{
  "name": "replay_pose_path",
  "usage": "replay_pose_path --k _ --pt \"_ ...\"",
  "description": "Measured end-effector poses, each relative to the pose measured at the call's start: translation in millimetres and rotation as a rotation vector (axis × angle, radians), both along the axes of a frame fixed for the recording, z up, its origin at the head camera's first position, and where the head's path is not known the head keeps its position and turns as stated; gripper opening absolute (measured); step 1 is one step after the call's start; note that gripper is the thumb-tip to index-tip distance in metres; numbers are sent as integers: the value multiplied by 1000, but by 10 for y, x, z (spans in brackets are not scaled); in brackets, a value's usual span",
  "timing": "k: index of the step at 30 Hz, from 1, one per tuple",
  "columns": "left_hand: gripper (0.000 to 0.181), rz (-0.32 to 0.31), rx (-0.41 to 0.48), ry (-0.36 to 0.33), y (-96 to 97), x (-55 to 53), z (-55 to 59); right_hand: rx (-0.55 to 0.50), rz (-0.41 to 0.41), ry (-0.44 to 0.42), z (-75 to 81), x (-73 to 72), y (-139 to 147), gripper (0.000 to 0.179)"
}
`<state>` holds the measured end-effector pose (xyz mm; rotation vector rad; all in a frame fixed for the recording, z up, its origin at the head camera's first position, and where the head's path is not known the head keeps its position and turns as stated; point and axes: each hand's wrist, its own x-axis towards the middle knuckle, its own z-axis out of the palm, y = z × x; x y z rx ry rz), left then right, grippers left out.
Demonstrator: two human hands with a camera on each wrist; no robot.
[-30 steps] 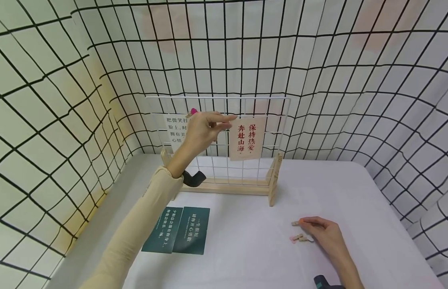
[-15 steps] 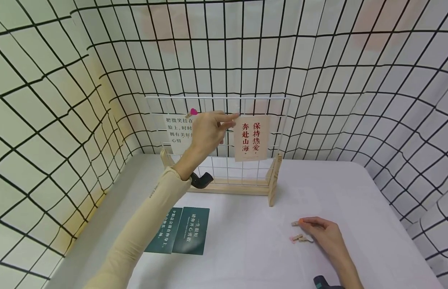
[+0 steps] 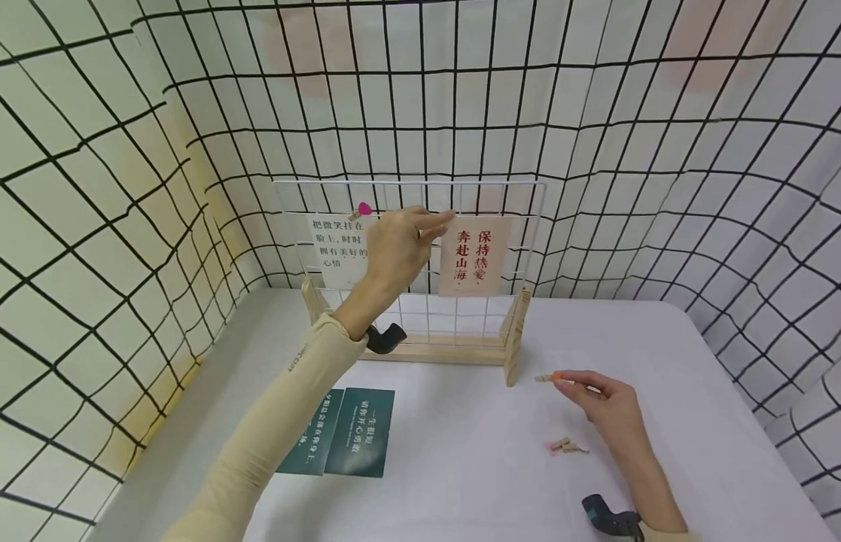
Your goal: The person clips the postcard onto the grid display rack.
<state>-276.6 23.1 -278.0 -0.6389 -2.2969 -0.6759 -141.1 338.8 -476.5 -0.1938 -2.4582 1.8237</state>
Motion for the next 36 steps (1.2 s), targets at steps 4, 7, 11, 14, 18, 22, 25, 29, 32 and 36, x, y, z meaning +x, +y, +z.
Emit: replay_pose_path --k 4,7,11,14,18,22,25,29,32,36 --pt "24 2 18 5 3 7 -14 -46 -9 124 295 -88 -163 23" --pt "25 -9 34 5 5 4 -22 -45 -14 240 564 -181 -238 23" --pt "25 -12 39 2 16 -3 -36 62 -37 337 937 -358 -285 26" --pt "24 -4 37 11 23 -2 -41 132 -45 389 1202 -511 -314 27" --pt "25 4 35 32 30 6 -37 175 -54 452 1509 -693 -379 27" --pt "26 4 49 34 28 17 -40 192 -62 487 1726 -836 -471 28" --pt "26 -10 65 35 32 23 -48 171 -61 508 1828 -914 -539 28" --pt "25 -11 67 51 51 28 -52 163 -68 540 1906 -972 -611 26" --pt "25 9 55 56 60 28 -56 181 -68 580 1946 -1001 -648 24" --pt "27 36 44 53 64 22 -61 201 -66 621 1999 -1027 -686 23"
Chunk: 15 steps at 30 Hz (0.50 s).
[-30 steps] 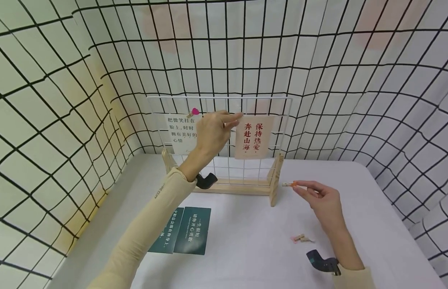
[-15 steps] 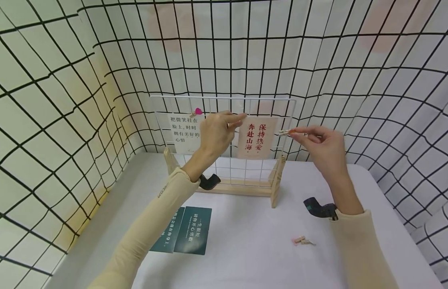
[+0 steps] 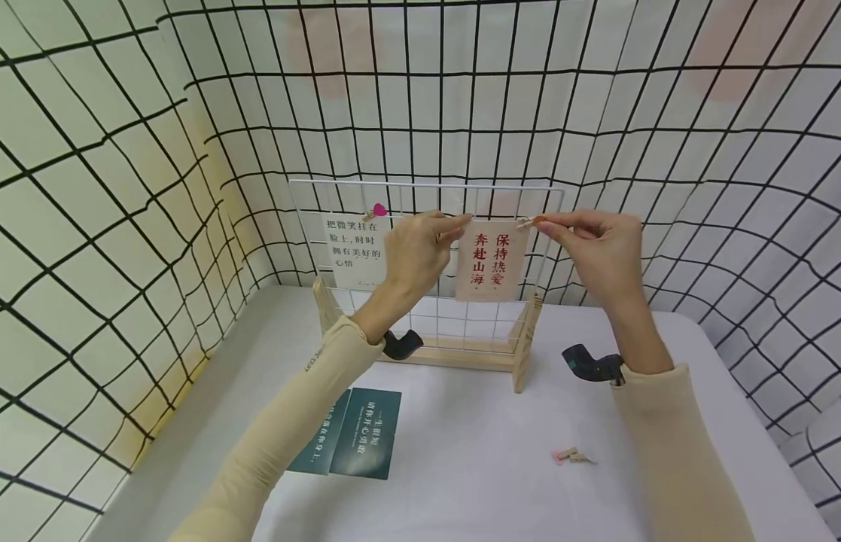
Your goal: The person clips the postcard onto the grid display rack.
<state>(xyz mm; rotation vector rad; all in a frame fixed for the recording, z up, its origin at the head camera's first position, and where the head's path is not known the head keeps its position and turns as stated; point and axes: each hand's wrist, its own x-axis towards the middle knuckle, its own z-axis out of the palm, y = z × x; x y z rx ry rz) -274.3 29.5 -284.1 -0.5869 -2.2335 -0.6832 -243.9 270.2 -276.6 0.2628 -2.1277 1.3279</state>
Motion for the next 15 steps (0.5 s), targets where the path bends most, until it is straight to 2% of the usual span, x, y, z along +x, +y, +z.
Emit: replay_pose_path --k 7,15 --pt "31 40 -14 -3 37 9 -2 80 -17 18 72 -16 -25 20" --pt "28 70 -13 8 57 28 -7 190 -51 -13 134 -50 -58 19"
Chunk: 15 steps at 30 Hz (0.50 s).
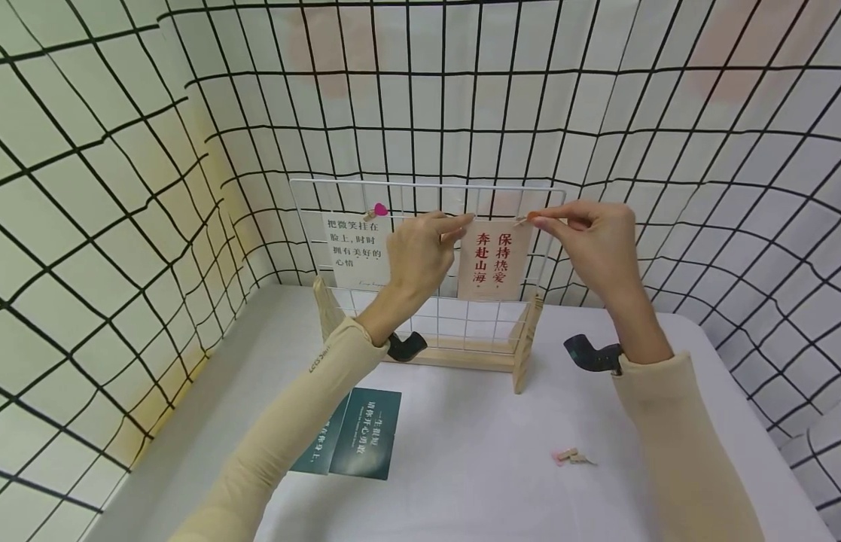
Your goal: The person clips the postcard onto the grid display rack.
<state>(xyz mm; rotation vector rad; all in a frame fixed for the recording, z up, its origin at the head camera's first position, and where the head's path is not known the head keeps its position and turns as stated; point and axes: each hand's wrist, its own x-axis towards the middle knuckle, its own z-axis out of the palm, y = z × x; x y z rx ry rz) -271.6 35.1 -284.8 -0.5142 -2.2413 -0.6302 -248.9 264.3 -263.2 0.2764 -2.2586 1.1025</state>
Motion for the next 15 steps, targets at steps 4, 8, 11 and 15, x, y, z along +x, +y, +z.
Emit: replay_pose_path --k 4,8,11,15 --pt "26 18 10 29 22 -6 -17 29 -7 -13 23 17 -15 21" --pt "24 41 18 70 43 -15 -37 32 -7 -39 35 16 -8 25" --pt "25 50 24 90 46 -10 -49 15 -5 -60 34 11 -4 27" --pt "28 51 43 89 34 4 -65 -31 5 -81 -3 -15 -1 29"
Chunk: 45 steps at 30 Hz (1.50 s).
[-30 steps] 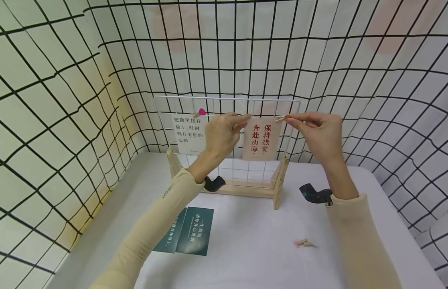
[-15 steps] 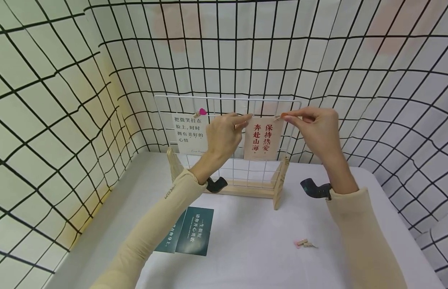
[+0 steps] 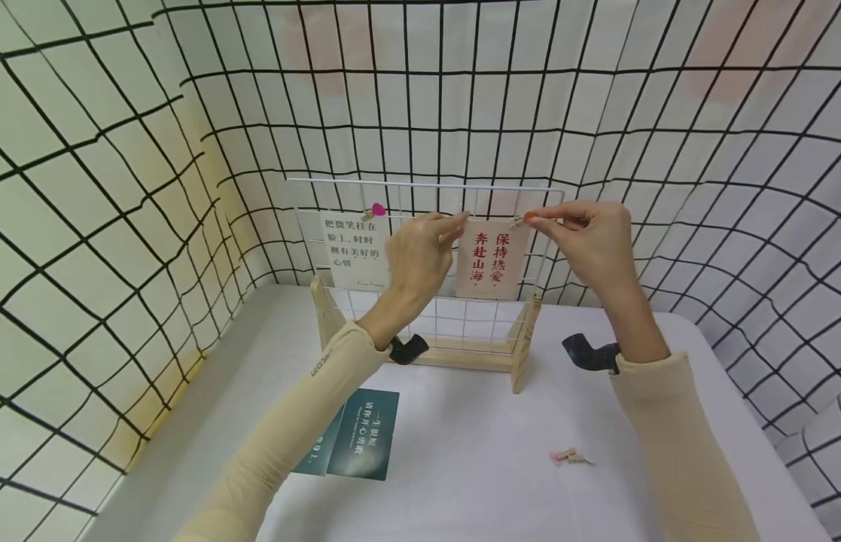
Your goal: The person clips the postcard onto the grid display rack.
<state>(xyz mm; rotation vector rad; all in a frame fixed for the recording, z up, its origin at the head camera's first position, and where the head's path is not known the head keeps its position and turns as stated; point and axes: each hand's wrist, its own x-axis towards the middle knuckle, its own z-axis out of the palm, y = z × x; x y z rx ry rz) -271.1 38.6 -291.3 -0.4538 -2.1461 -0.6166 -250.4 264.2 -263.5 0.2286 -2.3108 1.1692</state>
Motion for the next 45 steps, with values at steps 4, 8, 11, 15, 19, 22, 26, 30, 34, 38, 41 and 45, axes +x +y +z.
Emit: replay_pose_path --k 4,8,11,15,19,22,26,30,34,38,41,45 --pt "25 -39 28 -1 -51 28 -13 -63 5 20 -81 4 -12 30" --pt "23 -120 85 -1 -162 51 -11 -132 -4 65 -187 58 -15 31" --pt "24 -175 133 -12 -273 60 -7 -174 -14 66 -262 109 -11 32" --pt "24 -246 177 -36 -417 107 -37 -204 -35 28 -376 182 9 32" --pt "23 -297 189 -54 -550 177 -174 -213 -68 -28 -569 265 55 33" --pt "22 -320 173 -80 -647 249 -323 -226 -88 -76 -765 326 117 35" --pt "22 -338 146 -138 -803 353 -564 -246 -85 -149 -1054 414 200 36" --pt "26 -383 136 -218 -1022 452 -840 -281 -69 -234 -1323 523 240 39" --pt "31 -422 125 -313 -1264 533 -1092 -334 -67 -350 -1596 643 281 43" --pt "34 -411 112 -446 -1467 576 -1308 -320 -92 -474 -1892 810 378 49" --pt "37 -391 75 -545 -1583 604 -1436 -305 -109 -541 -2117 954 496 51" --pt "41 -387 12 -674 -1749 627 -1605 -297 -137 -651 -2384 1151 671 52"
